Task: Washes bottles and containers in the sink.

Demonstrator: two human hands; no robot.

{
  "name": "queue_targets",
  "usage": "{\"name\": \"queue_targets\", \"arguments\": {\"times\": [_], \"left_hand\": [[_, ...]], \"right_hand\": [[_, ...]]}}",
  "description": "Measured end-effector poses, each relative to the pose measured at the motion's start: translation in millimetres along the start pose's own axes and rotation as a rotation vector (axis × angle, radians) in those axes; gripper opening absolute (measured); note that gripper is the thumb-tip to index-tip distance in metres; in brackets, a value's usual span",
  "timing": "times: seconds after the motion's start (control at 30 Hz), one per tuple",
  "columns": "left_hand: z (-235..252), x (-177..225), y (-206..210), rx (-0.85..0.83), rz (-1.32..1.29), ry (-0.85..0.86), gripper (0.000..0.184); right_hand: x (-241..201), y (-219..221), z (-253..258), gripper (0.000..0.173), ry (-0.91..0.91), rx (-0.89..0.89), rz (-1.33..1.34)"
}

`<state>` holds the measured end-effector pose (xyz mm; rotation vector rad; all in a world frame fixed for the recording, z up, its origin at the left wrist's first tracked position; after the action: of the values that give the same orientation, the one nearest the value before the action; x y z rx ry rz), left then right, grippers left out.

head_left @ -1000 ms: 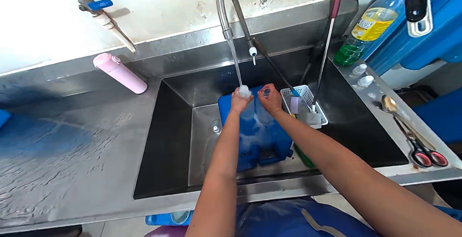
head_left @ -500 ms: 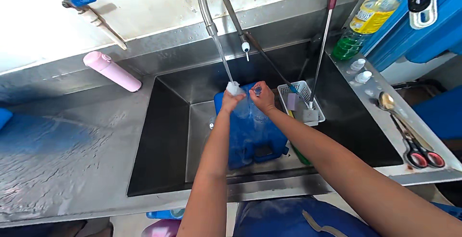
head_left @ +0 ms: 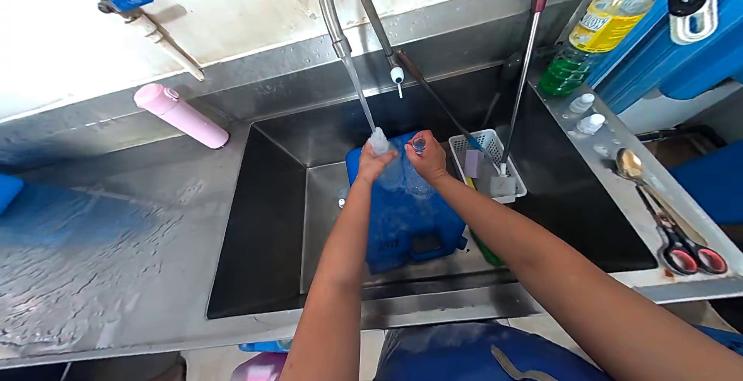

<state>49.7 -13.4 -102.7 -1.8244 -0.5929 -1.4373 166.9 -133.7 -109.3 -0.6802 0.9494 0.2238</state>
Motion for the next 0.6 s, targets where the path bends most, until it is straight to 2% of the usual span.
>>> {"name": "queue_targets", "arguments": {"times": [0.2,0.37,0.5,0.53,0.6], "left_hand": [[-7,-8,3,0.025,0.034,0.07,0.074],[-26,-29,15,0.27,0.105,0.165,0.097],[-22,-59,23,0.314,0.036,0.134,0.111],[-20,-62,24,0.311,0.024,0.107,0.112],[-15,-58,24,0.309,0.024,0.086,0.107]], "right_hand": [[0,0,-2,0.033,-0.002,-0.001,-0.016],[-4,-3,-4,0.036,0.013,-0.054,-0.003],[4,-13,-2,0.05,0.086,-0.229,0.114],[9,-17,-2,0.057,0.137,-0.314,0.148],[17,-21,-6,0.061,0.147,-0.355,0.183]]}}
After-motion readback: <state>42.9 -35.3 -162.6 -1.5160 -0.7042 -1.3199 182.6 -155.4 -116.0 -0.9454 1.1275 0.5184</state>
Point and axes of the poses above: each hand's wrist, its own z-axis towards the middle knuckle, its own y-axis out of the palm, x = y × z, the point moved 3 cm from there along z, towards the middle knuckle, and after that the axes turned 3 degrees about -z, right-handed, at the moved point
